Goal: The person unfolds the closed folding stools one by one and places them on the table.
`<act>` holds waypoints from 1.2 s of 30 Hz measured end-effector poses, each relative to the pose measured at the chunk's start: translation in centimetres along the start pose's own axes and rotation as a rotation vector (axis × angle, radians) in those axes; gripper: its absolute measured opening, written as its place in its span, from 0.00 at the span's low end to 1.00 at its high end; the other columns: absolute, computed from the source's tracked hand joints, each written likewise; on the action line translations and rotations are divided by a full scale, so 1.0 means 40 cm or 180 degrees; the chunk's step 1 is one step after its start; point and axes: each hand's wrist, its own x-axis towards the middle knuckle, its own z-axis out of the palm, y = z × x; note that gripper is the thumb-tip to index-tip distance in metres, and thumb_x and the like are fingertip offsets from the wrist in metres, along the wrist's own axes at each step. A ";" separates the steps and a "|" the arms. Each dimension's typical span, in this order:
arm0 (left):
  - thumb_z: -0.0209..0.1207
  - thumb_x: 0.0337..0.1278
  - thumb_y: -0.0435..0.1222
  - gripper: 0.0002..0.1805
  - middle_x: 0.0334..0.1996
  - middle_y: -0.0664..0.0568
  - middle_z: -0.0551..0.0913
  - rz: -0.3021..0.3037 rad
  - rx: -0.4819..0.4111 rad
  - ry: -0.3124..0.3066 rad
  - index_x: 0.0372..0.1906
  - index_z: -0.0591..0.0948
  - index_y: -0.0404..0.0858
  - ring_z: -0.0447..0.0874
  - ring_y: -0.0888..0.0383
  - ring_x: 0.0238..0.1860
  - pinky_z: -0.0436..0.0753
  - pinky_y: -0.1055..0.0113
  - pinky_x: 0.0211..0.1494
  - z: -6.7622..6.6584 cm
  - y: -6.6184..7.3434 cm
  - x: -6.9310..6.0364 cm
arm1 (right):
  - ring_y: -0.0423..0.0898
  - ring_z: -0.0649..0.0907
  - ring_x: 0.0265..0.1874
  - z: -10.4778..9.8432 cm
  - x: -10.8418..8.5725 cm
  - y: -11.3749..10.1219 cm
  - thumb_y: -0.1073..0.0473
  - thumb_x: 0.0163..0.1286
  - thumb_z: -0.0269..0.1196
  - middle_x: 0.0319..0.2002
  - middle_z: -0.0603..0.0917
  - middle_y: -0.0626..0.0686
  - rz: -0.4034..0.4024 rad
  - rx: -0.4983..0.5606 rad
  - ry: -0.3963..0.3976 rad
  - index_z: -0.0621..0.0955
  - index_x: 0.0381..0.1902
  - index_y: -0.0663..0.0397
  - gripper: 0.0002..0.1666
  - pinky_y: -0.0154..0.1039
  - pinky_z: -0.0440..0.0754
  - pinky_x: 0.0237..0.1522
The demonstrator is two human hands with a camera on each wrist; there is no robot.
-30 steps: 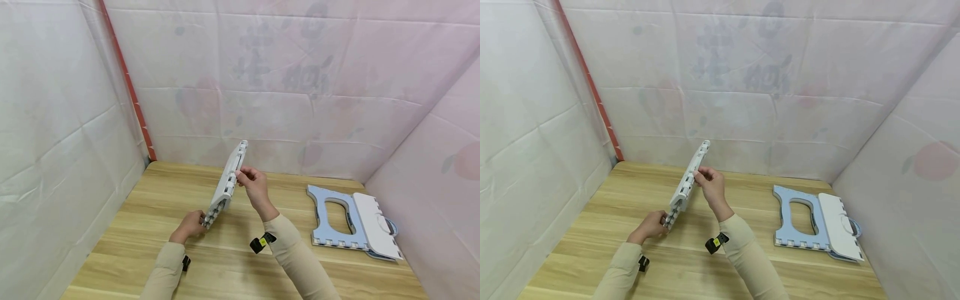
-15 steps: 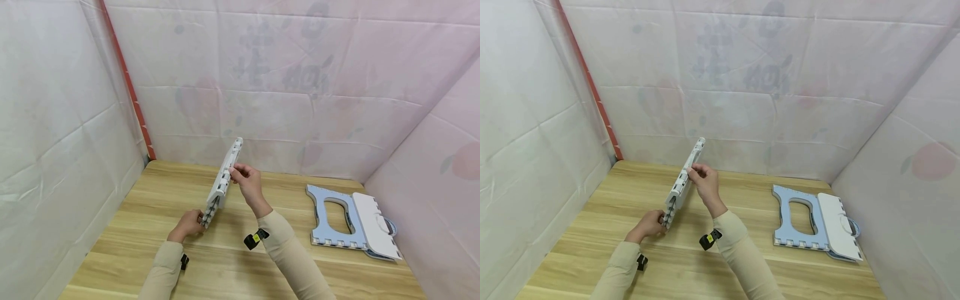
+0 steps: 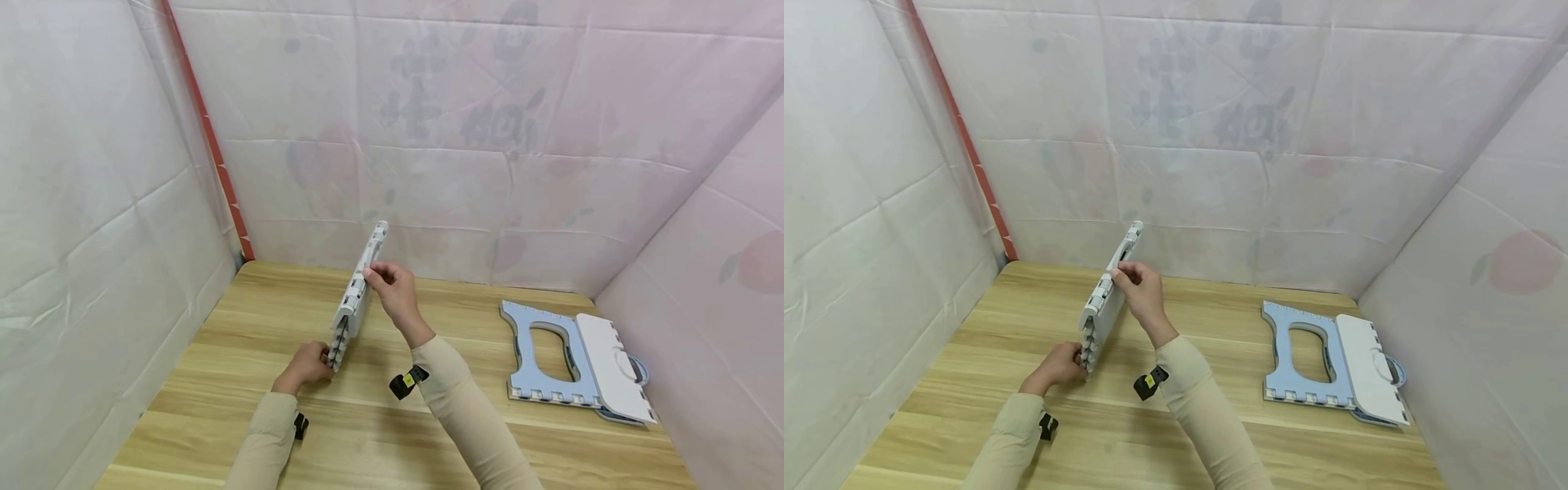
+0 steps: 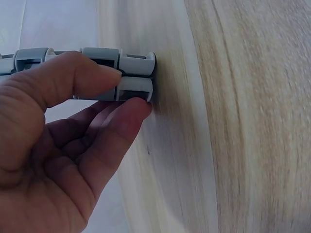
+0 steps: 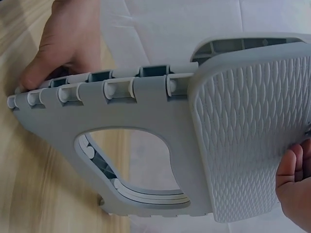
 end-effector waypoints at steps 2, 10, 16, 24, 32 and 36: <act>0.71 0.30 0.26 0.19 0.24 0.51 0.77 -0.0017 0.0023 -0.0003 0.36 0.80 0.28 0.74 0.56 0.27 0.76 0.62 0.33 0.000 -0.002 0.000 | 0.40 0.77 0.27 0.003 0.004 -0.003 0.65 0.61 0.64 0.30 0.82 0.54 -0.0027 -0.0048 -0.0073 0.81 0.38 0.70 0.11 0.33 0.76 0.29; 0.72 0.29 0.26 0.18 0.25 0.49 0.78 -0.0057 0.0042 0.0066 0.33 0.80 0.29 0.76 0.54 0.28 0.78 0.59 0.35 0.005 -0.004 0.000 | 0.39 0.73 0.27 0.007 -0.001 -0.099 0.68 0.65 0.59 0.29 0.77 0.54 0.0116 -0.0119 -0.0552 0.78 0.38 0.74 0.09 0.31 0.74 0.31; 0.71 0.27 0.26 0.19 0.26 0.48 0.78 -0.0058 -0.0007 0.0137 0.34 0.80 0.28 0.76 0.53 0.29 0.78 0.59 0.35 0.006 -0.007 0.001 | 0.40 0.72 0.27 0.013 0.011 -0.100 0.68 0.66 0.58 0.30 0.76 0.53 0.0059 -0.0124 -0.0736 0.77 0.37 0.73 0.09 0.33 0.73 0.31; 0.71 0.25 0.26 0.18 0.24 0.49 0.78 -0.0058 -0.0049 0.0165 0.32 0.80 0.29 0.75 0.55 0.27 0.77 0.60 0.34 0.010 -0.008 -0.002 | 0.40 0.71 0.26 0.019 0.018 -0.102 0.69 0.67 0.56 0.28 0.74 0.53 -0.0024 -0.0174 -0.0914 0.75 0.36 0.74 0.07 0.38 0.72 0.32; 0.70 0.23 0.25 0.17 0.22 0.50 0.78 0.0028 -0.0113 0.0268 0.29 0.81 0.29 0.74 0.56 0.25 0.77 0.61 0.31 0.015 -0.011 -0.005 | 0.41 0.71 0.26 0.027 0.025 -0.106 0.71 0.66 0.56 0.27 0.74 0.55 -0.0241 -0.0218 -0.1005 0.74 0.35 0.76 0.07 0.31 0.70 0.28; 0.69 0.22 0.24 0.16 0.21 0.51 0.78 0.0022 -0.0152 0.0293 0.28 0.81 0.30 0.73 0.56 0.23 0.76 0.62 0.29 0.020 -0.007 -0.008 | 0.41 0.71 0.26 0.032 0.027 -0.104 0.71 0.66 0.55 0.27 0.74 0.55 -0.0233 -0.0168 -0.1053 0.74 0.35 0.77 0.07 0.31 0.70 0.29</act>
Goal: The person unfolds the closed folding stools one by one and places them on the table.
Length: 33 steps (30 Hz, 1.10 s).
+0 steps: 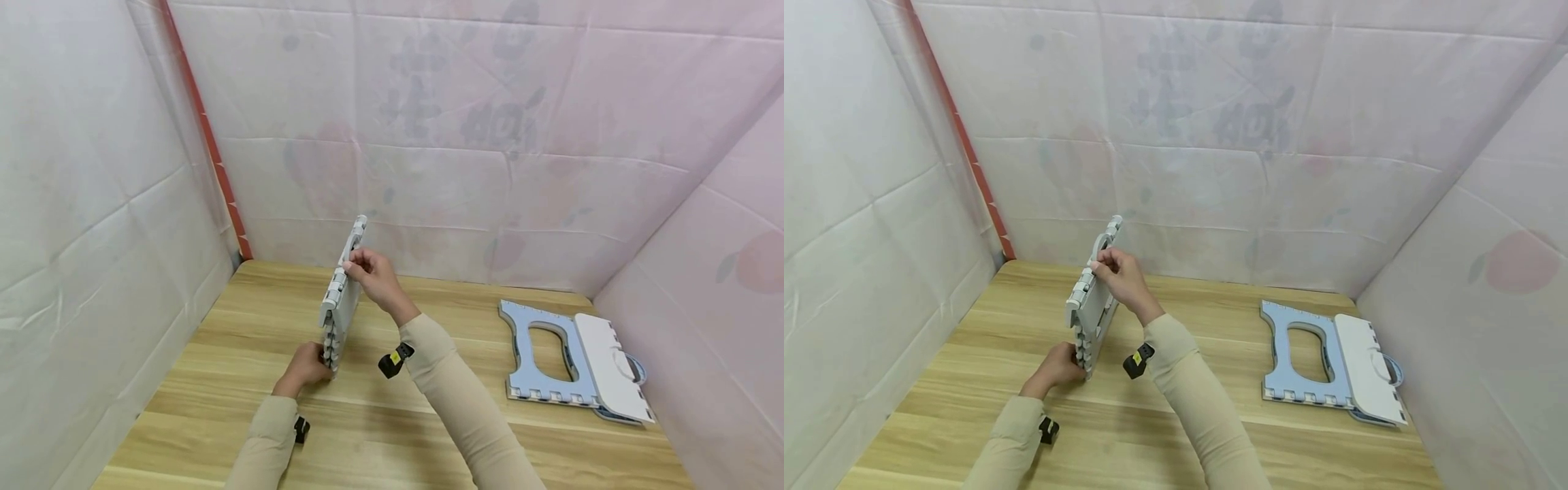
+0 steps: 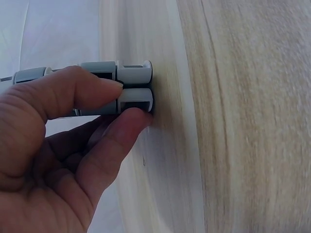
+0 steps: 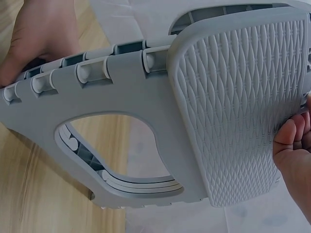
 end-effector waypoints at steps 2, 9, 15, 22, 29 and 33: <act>0.69 0.21 0.24 0.16 0.21 0.51 0.78 -0.0035 -0.0045 0.0009 0.27 0.81 0.30 0.73 0.56 0.23 0.76 0.62 0.28 0.002 0.003 -0.002 | 0.40 0.71 0.26 0.002 0.001 0.001 0.71 0.66 0.55 0.27 0.74 0.55 0.0014 0.0019 -0.0014 0.74 0.35 0.76 0.07 0.32 0.70 0.29; 0.70 0.23 0.25 0.17 0.22 0.50 0.78 -0.0104 -0.0067 0.0012 0.29 0.81 0.29 0.74 0.56 0.23 0.76 0.62 0.28 0.002 0.003 -0.004 | 0.41 0.71 0.26 0.005 0.007 0.000 0.70 0.67 0.55 0.28 0.74 0.54 0.0067 0.0019 -0.0105 0.74 0.36 0.75 0.07 0.32 0.69 0.28; 0.71 0.23 0.25 0.18 0.23 0.51 0.78 -0.0072 -0.0080 -0.0035 0.32 0.82 0.30 0.74 0.56 0.25 0.77 0.62 0.31 0.001 -0.007 0.002 | 0.41 0.70 0.24 0.004 0.013 -0.002 0.71 0.65 0.56 0.26 0.73 0.51 0.0171 0.0009 -0.0019 0.74 0.32 0.71 0.04 0.32 0.68 0.27; 0.69 0.22 0.24 0.19 0.23 0.51 0.78 -0.0027 -0.0139 -0.0078 0.33 0.81 0.29 0.74 0.56 0.26 0.76 0.62 0.31 -0.003 -0.019 -0.003 | 0.41 0.70 0.24 0.010 0.022 0.018 0.72 0.62 0.58 0.25 0.73 0.51 0.0294 0.0084 0.0078 0.74 0.31 0.70 0.04 0.32 0.68 0.26; 0.69 0.22 0.23 0.19 0.23 0.51 0.78 -0.0022 -0.0192 -0.0084 0.33 0.81 0.29 0.74 0.57 0.25 0.76 0.63 0.31 -0.001 -0.020 -0.004 | 0.41 0.70 0.25 0.015 0.039 0.076 0.69 0.60 0.61 0.25 0.73 0.49 0.0314 0.0103 0.0211 0.76 0.30 0.64 0.03 0.33 0.69 0.26; 0.69 0.22 0.23 0.19 0.22 0.52 0.77 0.0069 -0.0180 -0.0101 0.32 0.80 0.30 0.73 0.57 0.24 0.75 0.64 0.30 0.000 -0.024 -0.004 | 0.41 0.71 0.25 0.016 0.035 0.069 0.69 0.60 0.60 0.25 0.74 0.50 0.0301 0.0075 0.0238 0.75 0.29 0.63 0.03 0.33 0.69 0.27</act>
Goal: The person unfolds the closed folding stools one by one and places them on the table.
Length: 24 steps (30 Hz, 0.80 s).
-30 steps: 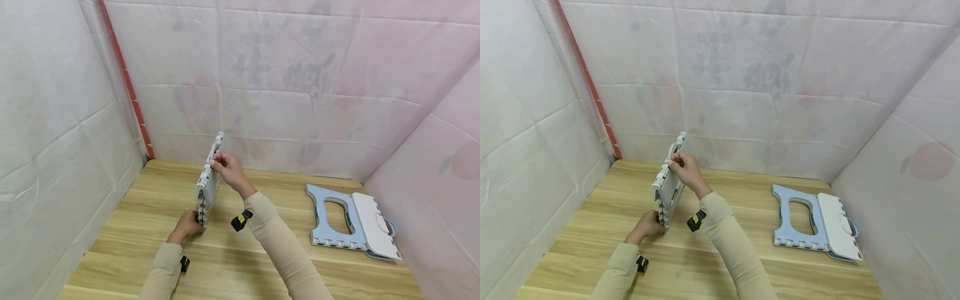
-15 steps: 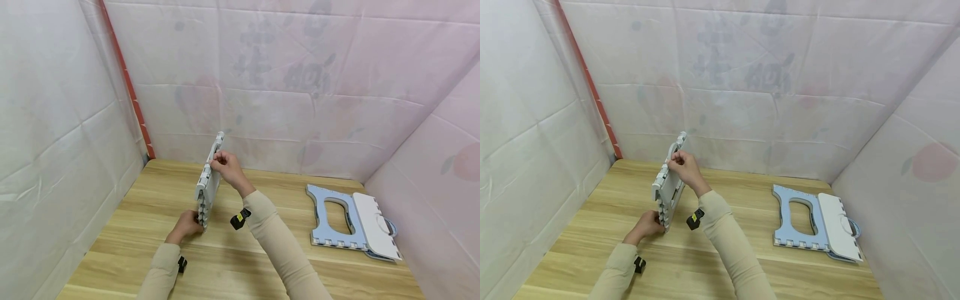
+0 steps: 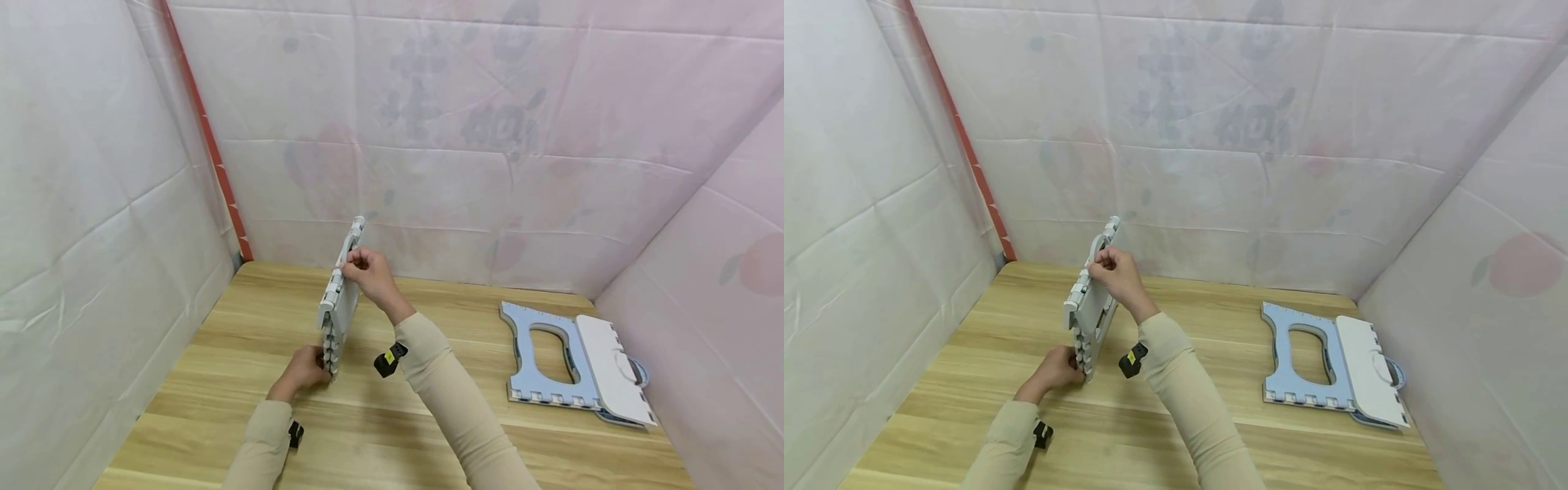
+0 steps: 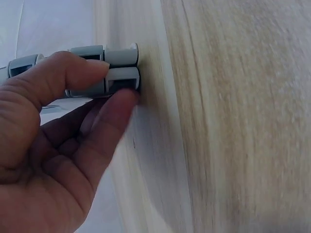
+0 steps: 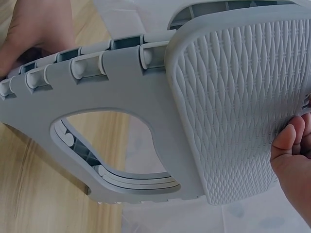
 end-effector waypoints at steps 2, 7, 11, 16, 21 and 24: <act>0.69 0.22 0.24 0.20 0.22 0.52 0.77 0.0074 -0.0019 -0.0029 0.33 0.80 0.29 0.74 0.58 0.25 0.76 0.64 0.30 -0.002 -0.005 -0.001 | 0.42 0.71 0.25 0.001 -0.001 0.001 0.69 0.60 0.60 0.25 0.74 0.50 -0.0016 -0.0033 0.0020 0.75 0.29 0.63 0.03 0.33 0.70 0.27; 0.71 0.25 0.25 0.27 0.27 0.50 0.79 0.0222 -0.0122 -0.0086 0.42 0.78 0.27 0.78 0.56 0.28 0.78 0.63 0.34 -0.014 -0.010 -0.010 | 0.42 0.72 0.25 0.002 -0.003 0.008 0.69 0.60 0.61 0.25 0.74 0.51 -0.0021 -0.0029 0.0035 0.75 0.29 0.64 0.04 0.34 0.72 0.28; 0.70 0.25 0.25 0.32 0.32 0.48 0.80 0.0280 -0.0177 -0.0031 0.48 0.76 0.26 0.79 0.54 0.33 0.79 0.60 0.38 -0.027 -0.001 -0.019 | 0.42 0.71 0.26 0.001 -0.020 -0.036 0.71 0.61 0.60 0.26 0.74 0.52 0.0019 -0.0010 -0.0026 0.75 0.30 0.67 0.03 0.35 0.71 0.28; 0.68 0.30 0.25 0.33 0.38 0.44 0.80 0.0420 -0.0177 0.0076 0.53 0.75 0.27 0.80 0.49 0.38 0.79 0.57 0.42 -0.044 0.013 -0.023 | 0.41 0.71 0.26 0.004 -0.025 -0.057 0.71 0.61 0.59 0.26 0.73 0.51 0.0034 -0.0042 -0.0047 0.75 0.30 0.68 0.03 0.33 0.70 0.28; 0.67 0.34 0.26 0.34 0.43 0.40 0.79 0.0463 -0.0345 0.0095 0.56 0.73 0.27 0.79 0.45 0.42 0.78 0.55 0.46 -0.060 0.029 -0.027 | 0.41 0.71 0.26 0.007 -0.001 -0.008 0.68 0.61 0.60 0.26 0.74 0.50 0.0046 -0.0006 -0.0042 0.76 0.30 0.65 0.04 0.33 0.69 0.27; 0.68 0.37 0.26 0.34 0.47 0.39 0.78 0.0398 -0.0523 0.0054 0.57 0.72 0.27 0.78 0.43 0.45 0.78 0.55 0.47 -0.068 0.037 -0.030 | 0.41 0.71 0.25 0.011 0.004 0.006 0.68 0.60 0.61 0.25 0.74 0.49 0.0009 -0.0045 0.0008 0.76 0.29 0.63 0.03 0.33 0.70 0.27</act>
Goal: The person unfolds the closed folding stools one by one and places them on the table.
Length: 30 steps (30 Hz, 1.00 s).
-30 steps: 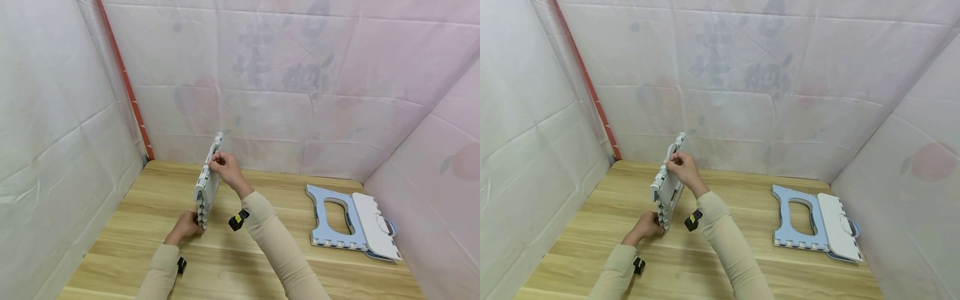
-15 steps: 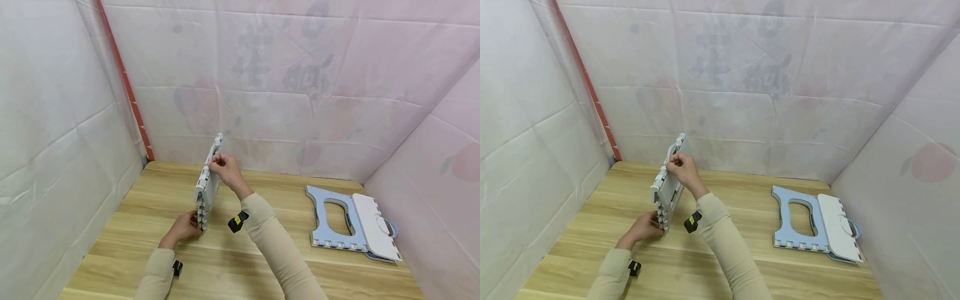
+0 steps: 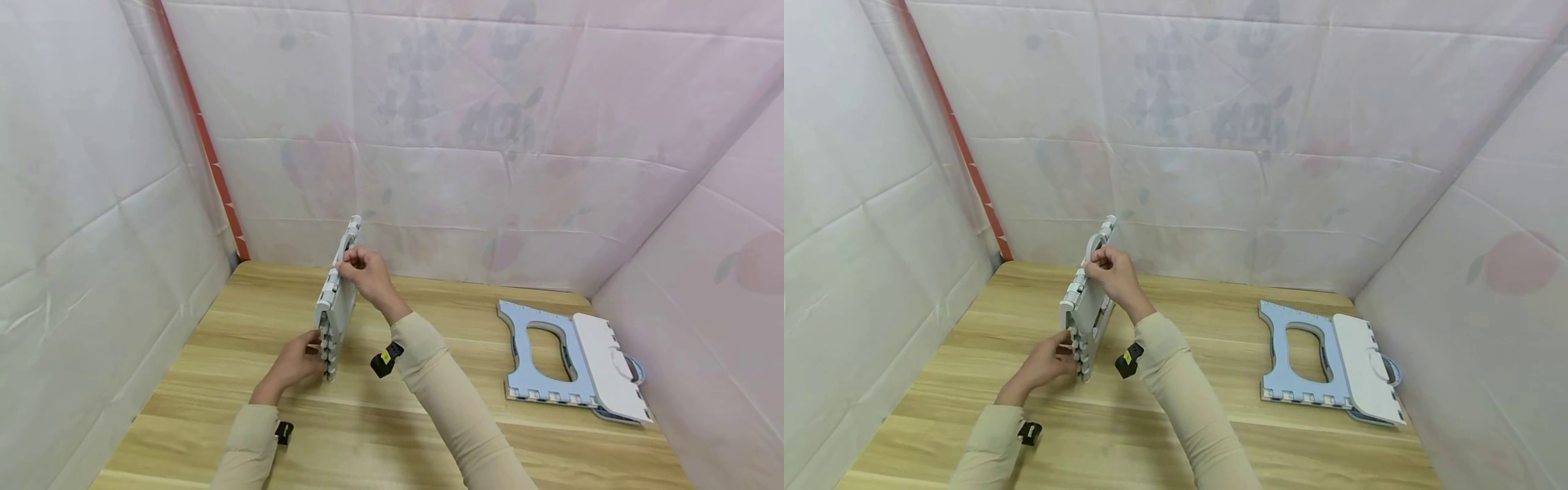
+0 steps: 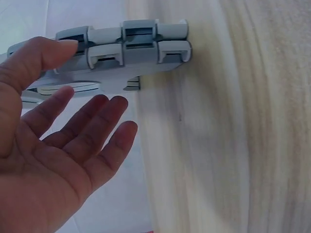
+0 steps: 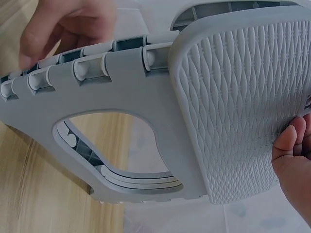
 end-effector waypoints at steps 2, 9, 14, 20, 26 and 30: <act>0.68 0.38 0.26 0.33 0.48 0.39 0.77 -0.0055 -0.0103 -0.0008 0.57 0.72 0.28 0.78 0.43 0.46 0.78 0.55 0.47 -0.004 0.006 0.000 | 0.40 0.71 0.25 0.002 0.002 0.005 0.68 0.59 0.61 0.25 0.74 0.49 -0.0042 -0.0014 0.0024 0.76 0.29 0.62 0.03 0.33 0.70 0.26; 0.69 0.42 0.29 0.28 0.50 0.43 0.77 -0.0197 -0.0289 0.0009 0.54 0.75 0.33 0.75 0.42 0.51 0.77 0.52 0.48 -0.015 0.025 -0.003 | 0.40 0.71 0.25 0.003 0.002 0.010 0.68 0.59 0.60 0.25 0.74 0.49 -0.0096 0.0013 0.0041 0.75 0.28 0.62 0.03 0.33 0.69 0.26; 0.68 0.43 0.29 0.30 0.51 0.42 0.77 -0.0174 -0.0419 -0.0051 0.57 0.74 0.34 0.74 0.41 0.52 0.76 0.51 0.50 -0.015 0.031 -0.002 | 0.41 0.71 0.25 0.001 0.000 0.009 0.68 0.59 0.60 0.25 0.74 0.49 -0.0067 0.0031 0.0053 0.76 0.28 0.62 0.03 0.33 0.70 0.27; 0.66 0.44 0.27 0.27 0.47 0.42 0.78 -0.0125 -0.0578 -0.0021 0.55 0.75 0.33 0.75 0.42 0.50 0.77 0.53 0.47 -0.013 0.031 0.004 | 0.41 0.72 0.25 0.001 -0.003 0.009 0.68 0.59 0.61 0.25 0.74 0.49 -0.0061 0.0037 0.0073 0.76 0.28 0.63 0.03 0.33 0.70 0.27; 0.66 0.44 0.27 0.24 0.43 0.45 0.80 -0.0125 -0.0549 0.0002 0.52 0.77 0.34 0.77 0.46 0.48 0.78 0.56 0.45 -0.011 0.022 0.013 | 0.41 0.73 0.27 0.004 -0.003 0.014 0.68 0.60 0.61 0.27 0.75 0.50 -0.0010 0.0071 0.0123 0.77 0.31 0.65 0.04 0.33 0.72 0.29; 0.66 0.44 0.26 0.23 0.43 0.46 0.80 -0.0135 -0.0549 0.0019 0.50 0.78 0.35 0.77 0.46 0.48 0.78 0.56 0.46 -0.012 0.018 0.016 | 0.42 0.74 0.28 0.006 -0.003 0.018 0.65 0.62 0.62 0.29 0.77 0.50 0.0059 0.0113 0.0117 0.79 0.35 0.67 0.07 0.32 0.73 0.31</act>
